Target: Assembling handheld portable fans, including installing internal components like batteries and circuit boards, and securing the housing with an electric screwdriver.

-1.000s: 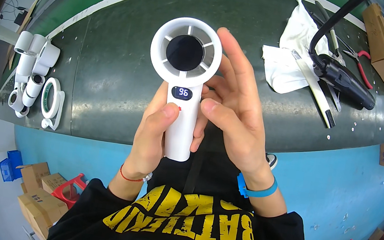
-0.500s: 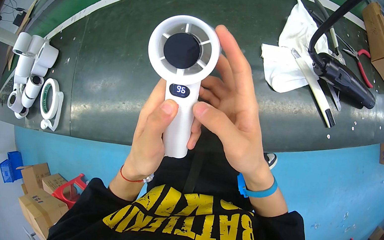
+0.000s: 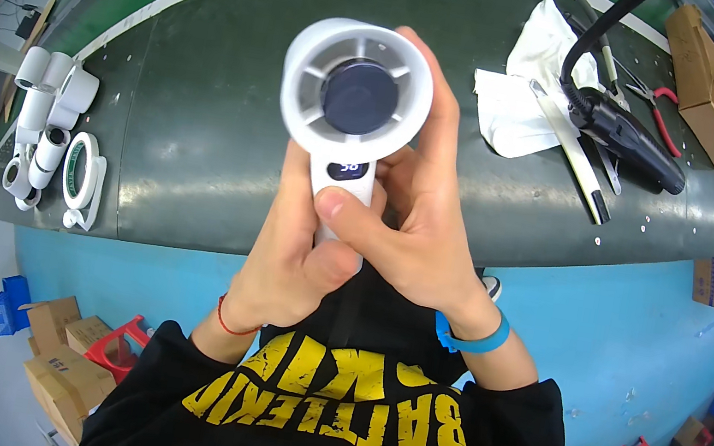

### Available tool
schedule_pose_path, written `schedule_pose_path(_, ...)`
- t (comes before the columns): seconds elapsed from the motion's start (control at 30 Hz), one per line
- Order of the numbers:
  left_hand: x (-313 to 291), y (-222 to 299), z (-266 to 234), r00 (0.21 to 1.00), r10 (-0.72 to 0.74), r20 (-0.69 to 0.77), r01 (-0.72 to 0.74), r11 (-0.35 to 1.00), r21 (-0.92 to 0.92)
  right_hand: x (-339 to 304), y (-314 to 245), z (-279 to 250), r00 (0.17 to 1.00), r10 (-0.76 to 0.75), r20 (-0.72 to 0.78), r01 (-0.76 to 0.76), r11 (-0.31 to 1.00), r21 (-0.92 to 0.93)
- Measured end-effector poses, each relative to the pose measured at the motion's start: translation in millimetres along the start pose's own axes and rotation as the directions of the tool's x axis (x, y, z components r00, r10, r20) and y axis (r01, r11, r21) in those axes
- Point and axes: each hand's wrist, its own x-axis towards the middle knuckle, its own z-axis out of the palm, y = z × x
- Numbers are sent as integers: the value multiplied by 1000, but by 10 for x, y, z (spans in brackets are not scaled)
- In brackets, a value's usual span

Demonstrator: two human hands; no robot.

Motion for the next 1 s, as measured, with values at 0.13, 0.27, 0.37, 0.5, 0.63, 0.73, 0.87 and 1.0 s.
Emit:
schedule_pose_path(0.13, -58, -58, 10, 1000, -18, -21, 18, 1000, 4, 19, -34, 35, 1000, 3, 12, -3, 999, -33)
schedule_pose_path(0.27, -33, -47, -9, 998, -50, -43, 48, 998, -45, -19, -110, 0, 992, 128, -2, -126, 981, -148)
schedule_pose_path(0.37, 1, -129, -23, 999, 15, -47, -15, 1000, 11, -1, -79, 35, 995, 100, -14, -101, 992, -72)
schedule_pose_path(0.5, 25, -172, -38, 995, 57, -77, -55, 998, 21, 68, -76, 38, 993, 114, 43, -106, 984, -144)
schedule_pose_path(0.63, 51, -127, -3, 994, 80, -76, -78, 997, 30, 70, -169, 147, 983, 120, -141, -147, 969, -199)
schedule_pose_path(0.73, 34, -82, -28, 995, -73, -69, 69, 996, -59, 126, -172, 162, 970, 233, -68, -242, 951, -191)
schedule_pose_path(0.87, -29, -72, -6, 997, -71, -8, 71, 997, -35, 56, -19, -13, 992, 99, 75, -94, 993, -70)
schedule_pose_path(1.0, -48, -3, -5, 994, -112, -13, 111, 989, -99, 67, -16, 24, 995, 79, 66, -78, 997, -10)
